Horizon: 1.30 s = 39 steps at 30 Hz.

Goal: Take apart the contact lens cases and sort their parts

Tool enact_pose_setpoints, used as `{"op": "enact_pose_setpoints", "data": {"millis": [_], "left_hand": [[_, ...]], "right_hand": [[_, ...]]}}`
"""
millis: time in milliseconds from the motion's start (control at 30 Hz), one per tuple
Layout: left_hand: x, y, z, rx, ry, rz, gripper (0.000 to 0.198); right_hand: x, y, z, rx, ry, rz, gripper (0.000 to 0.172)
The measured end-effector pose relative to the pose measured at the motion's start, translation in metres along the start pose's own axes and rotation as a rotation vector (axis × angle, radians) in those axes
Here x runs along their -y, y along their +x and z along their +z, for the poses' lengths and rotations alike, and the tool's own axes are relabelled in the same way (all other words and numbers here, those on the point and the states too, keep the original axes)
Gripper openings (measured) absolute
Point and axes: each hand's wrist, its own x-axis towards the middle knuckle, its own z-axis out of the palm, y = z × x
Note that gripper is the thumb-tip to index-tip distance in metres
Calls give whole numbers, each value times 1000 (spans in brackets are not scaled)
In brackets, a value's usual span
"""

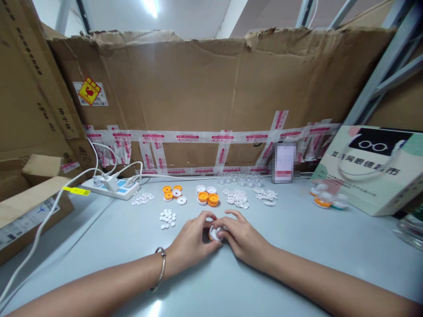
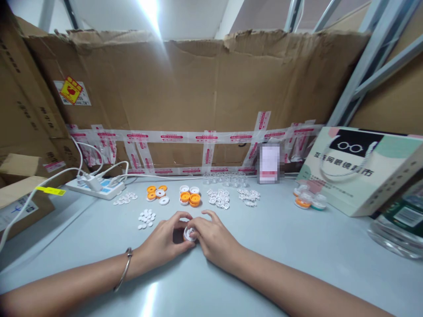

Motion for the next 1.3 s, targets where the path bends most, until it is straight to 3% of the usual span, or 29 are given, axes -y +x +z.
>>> {"op": "enact_pose_setpoints", "data": {"millis": [133,300,533,700,767,867,1033,1167,1300], "left_hand": [[0,0,0,-4,18,-24,40],[0,0,-1,-33,55,-19,41],[-5,-1,-3,46,2,-23,39],[-8,-3,-7,80,28,-1,46],[-9,-3,-9,24,14,-14,52],[-12,-1,-10,-109,-60,-9,39],[-16,1,-10,-114,-186,107,22],[-13,0,-12,-234,-67,173,20],[-8,-2,-14,-286,161,329,22]], "right_hand": [[1,2,-4,5,-37,-67,26],[10,8,-20,-171,37,64,18],[11,10,-33,-192,330,305,14],[6,9,-31,-182,523,369,17],[6,9,-28,-217,672,404,19],[8,9,-24,-239,897,449,23],[14,12,-22,-206,1038,553,28],[16,14,-24,-248,1049,618,22],[15,15,-23,-212,1073,680,26]]}}
